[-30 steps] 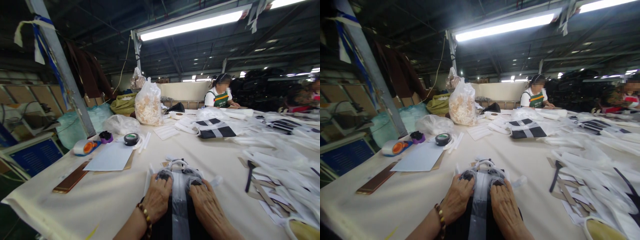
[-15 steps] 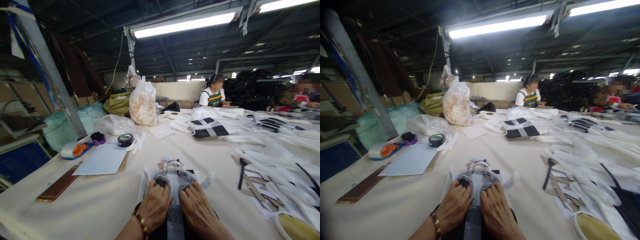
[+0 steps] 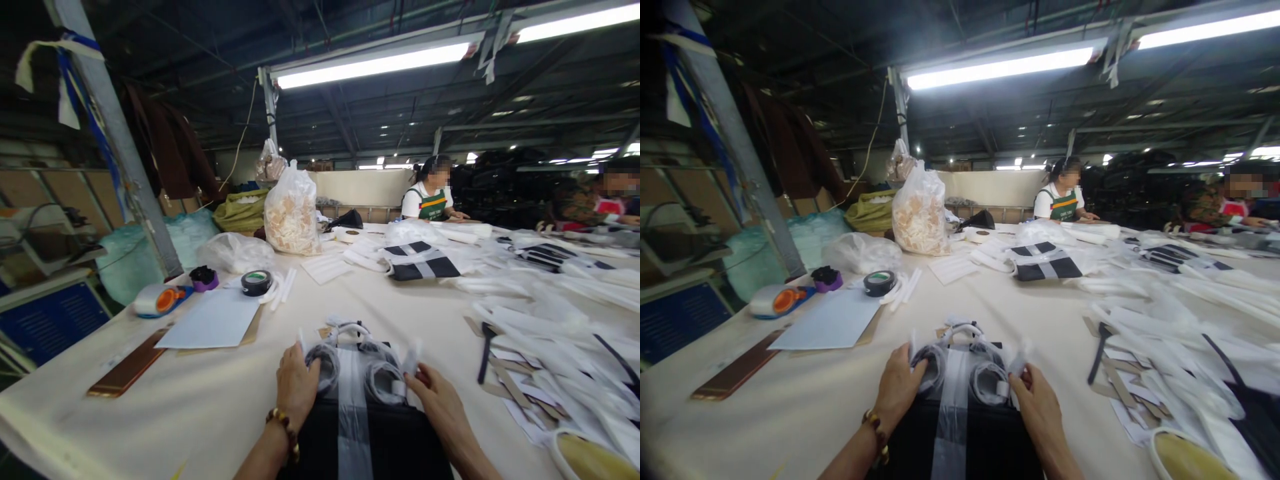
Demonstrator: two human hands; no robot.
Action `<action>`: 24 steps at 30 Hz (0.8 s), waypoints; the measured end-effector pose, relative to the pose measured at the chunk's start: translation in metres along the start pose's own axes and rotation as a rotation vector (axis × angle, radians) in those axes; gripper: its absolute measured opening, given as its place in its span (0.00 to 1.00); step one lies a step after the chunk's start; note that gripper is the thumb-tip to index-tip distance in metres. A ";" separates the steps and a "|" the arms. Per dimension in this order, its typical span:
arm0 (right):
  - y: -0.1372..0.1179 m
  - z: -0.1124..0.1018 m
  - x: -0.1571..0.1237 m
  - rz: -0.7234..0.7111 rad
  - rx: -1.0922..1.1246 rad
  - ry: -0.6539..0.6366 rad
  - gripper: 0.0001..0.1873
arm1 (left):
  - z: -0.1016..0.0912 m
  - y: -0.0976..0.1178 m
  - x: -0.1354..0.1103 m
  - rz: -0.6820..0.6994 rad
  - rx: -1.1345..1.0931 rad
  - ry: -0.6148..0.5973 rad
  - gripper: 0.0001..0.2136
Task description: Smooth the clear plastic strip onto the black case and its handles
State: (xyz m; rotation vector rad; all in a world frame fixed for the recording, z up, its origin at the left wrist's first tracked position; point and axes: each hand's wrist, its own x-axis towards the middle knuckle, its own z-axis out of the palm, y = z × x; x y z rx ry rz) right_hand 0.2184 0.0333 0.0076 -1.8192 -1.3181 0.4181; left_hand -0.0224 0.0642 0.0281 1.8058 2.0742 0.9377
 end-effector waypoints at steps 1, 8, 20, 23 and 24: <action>-0.003 0.004 -0.001 -0.040 -0.004 -0.003 0.21 | 0.001 0.000 0.000 0.013 -0.008 -0.009 0.18; -0.001 0.027 -0.016 -0.367 -0.099 0.080 0.19 | 0.008 -0.002 -0.006 0.190 -0.050 -0.048 0.21; 0.005 0.026 -0.013 -0.431 -0.164 0.244 0.14 | 0.009 -0.009 -0.009 0.170 -0.070 0.012 0.21; -0.003 0.022 -0.010 -0.486 -0.228 0.284 0.18 | 0.010 -0.011 -0.009 0.150 -0.074 0.023 0.22; -0.007 0.021 -0.009 -0.519 -0.256 0.283 0.18 | 0.010 -0.011 -0.009 0.148 -0.073 0.026 0.22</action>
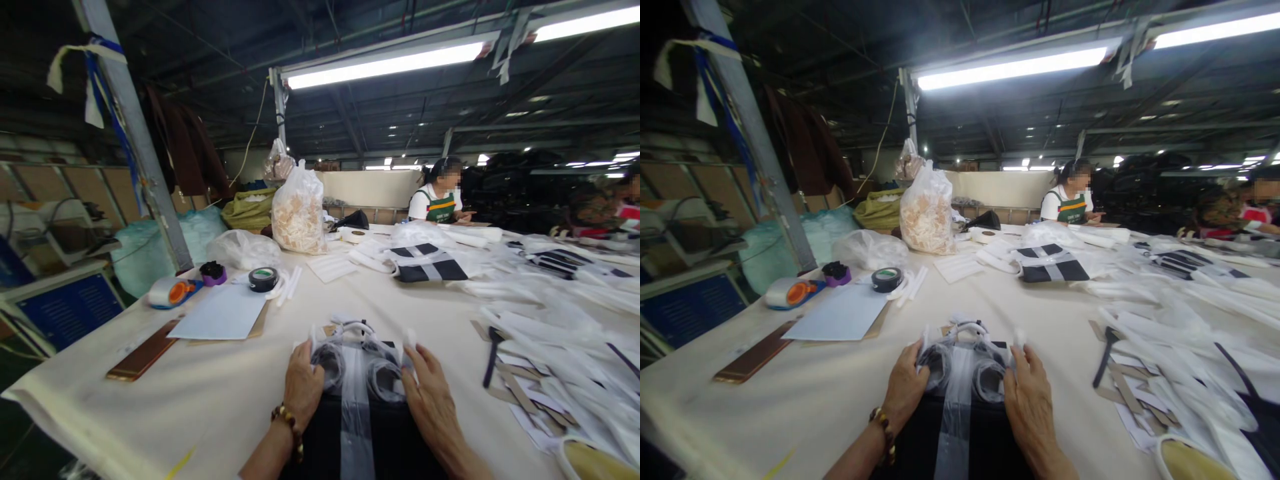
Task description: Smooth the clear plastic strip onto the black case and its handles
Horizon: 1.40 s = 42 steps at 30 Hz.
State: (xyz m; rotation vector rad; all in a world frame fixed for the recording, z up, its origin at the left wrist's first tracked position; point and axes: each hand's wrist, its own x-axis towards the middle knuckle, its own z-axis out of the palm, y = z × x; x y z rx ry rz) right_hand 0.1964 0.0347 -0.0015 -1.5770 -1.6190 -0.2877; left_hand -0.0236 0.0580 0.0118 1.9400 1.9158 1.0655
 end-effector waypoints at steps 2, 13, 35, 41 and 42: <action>-0.006 -0.002 0.007 -0.097 -0.033 -0.059 0.17 | 0.001 -0.001 0.000 0.002 0.006 0.006 0.22; -0.008 0.008 0.018 -0.204 -0.094 -0.214 0.16 | 0.009 -0.003 -0.004 0.112 0.093 -0.009 0.21; -0.008 0.012 0.009 -0.276 -0.238 -0.116 0.07 | -0.002 0.019 0.008 0.312 0.473 -0.208 0.21; -0.010 0.010 0.009 -0.282 -0.253 -0.165 0.07 | -0.010 0.024 -0.006 0.421 0.408 -0.300 0.23; -0.010 0.010 0.009 -0.279 -0.262 -0.176 0.08 | -0.008 0.024 -0.007 0.447 0.396 -0.341 0.24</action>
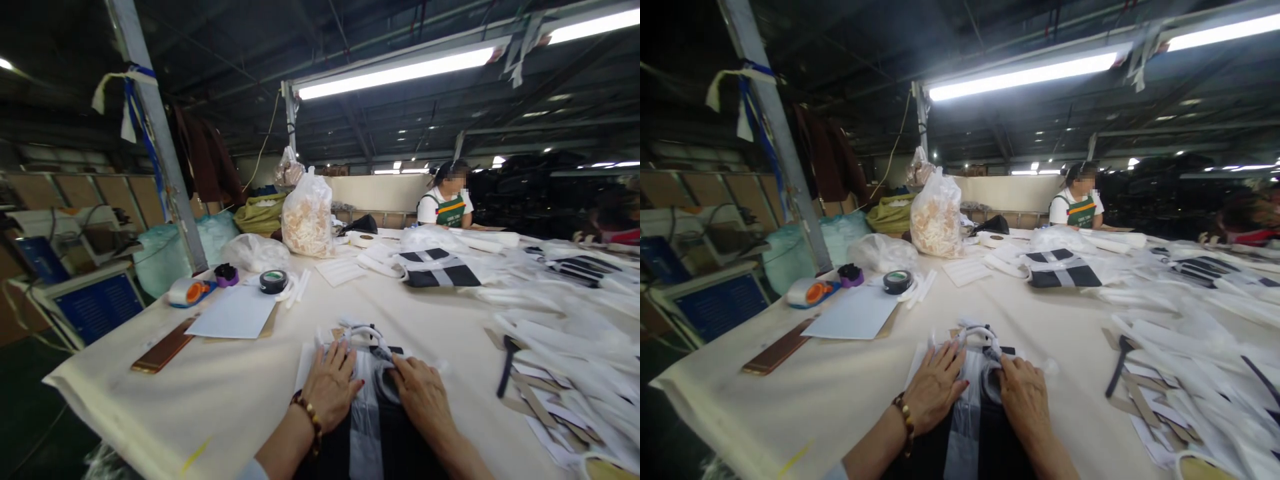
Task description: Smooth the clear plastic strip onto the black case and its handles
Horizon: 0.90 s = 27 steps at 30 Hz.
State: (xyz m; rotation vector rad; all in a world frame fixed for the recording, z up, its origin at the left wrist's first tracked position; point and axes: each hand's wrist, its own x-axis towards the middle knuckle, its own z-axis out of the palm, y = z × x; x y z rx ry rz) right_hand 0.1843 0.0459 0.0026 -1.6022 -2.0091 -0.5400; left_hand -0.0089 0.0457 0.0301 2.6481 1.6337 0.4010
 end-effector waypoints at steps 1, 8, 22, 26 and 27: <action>-0.001 -0.001 0.001 0.003 -0.008 -0.012 0.08 | 0.002 0.001 0.001 0.024 -0.008 -0.025 0.24; -0.009 -0.008 0.007 0.035 -0.032 -0.065 0.05 | 0.003 0.003 0.005 0.052 0.036 -0.040 0.23; 0.008 -0.028 -0.079 0.777 0.627 0.060 0.36 | 0.012 0.042 -0.027 0.336 0.240 0.291 0.25; -0.001 -0.035 -0.098 1.016 0.869 -0.134 0.36 | 0.025 0.060 -0.027 0.332 0.284 0.265 0.32; -0.001 -0.037 -0.099 1.029 0.889 -0.131 0.35 | 0.027 0.061 -0.027 0.341 0.298 0.267 0.32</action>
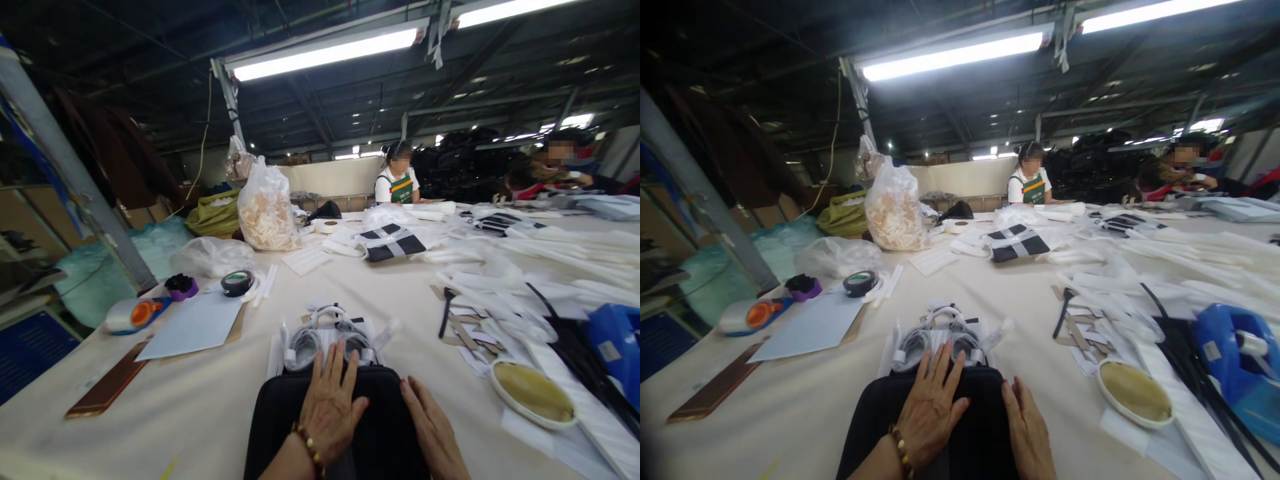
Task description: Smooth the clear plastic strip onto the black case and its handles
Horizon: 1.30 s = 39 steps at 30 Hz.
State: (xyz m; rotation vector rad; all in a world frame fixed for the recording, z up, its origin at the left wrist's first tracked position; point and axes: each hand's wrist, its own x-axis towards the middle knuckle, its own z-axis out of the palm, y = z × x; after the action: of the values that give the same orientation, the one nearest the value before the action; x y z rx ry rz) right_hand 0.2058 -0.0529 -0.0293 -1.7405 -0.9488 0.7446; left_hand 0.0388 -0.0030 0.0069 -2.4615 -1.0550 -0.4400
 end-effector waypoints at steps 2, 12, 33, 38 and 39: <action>-0.001 -0.003 0.000 0.021 0.014 -0.003 0.33 | -0.001 0.000 -0.002 0.013 0.020 0.028 0.32; -0.025 -0.018 0.012 0.070 -0.105 -0.278 0.35 | -0.001 -0.038 -0.043 -0.310 0.224 0.123 0.23; -0.044 -0.025 -0.026 0.318 0.711 -0.619 0.24 | 0.003 -0.064 -0.060 -0.456 -0.208 0.221 0.20; -0.046 -0.013 -0.053 0.321 0.723 -0.461 0.27 | 0.004 -0.073 -0.068 -0.410 -0.329 0.190 0.20; -0.041 -0.009 -0.058 0.309 0.731 -0.404 0.29 | 0.003 -0.075 -0.070 -0.400 -0.357 0.189 0.20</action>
State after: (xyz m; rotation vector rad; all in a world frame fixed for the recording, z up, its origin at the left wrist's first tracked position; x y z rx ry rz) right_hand 0.1733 -0.0980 0.0161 -1.1062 -0.5457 1.4715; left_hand -0.0625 0.0029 -0.0074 -2.4289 -1.4967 -1.0446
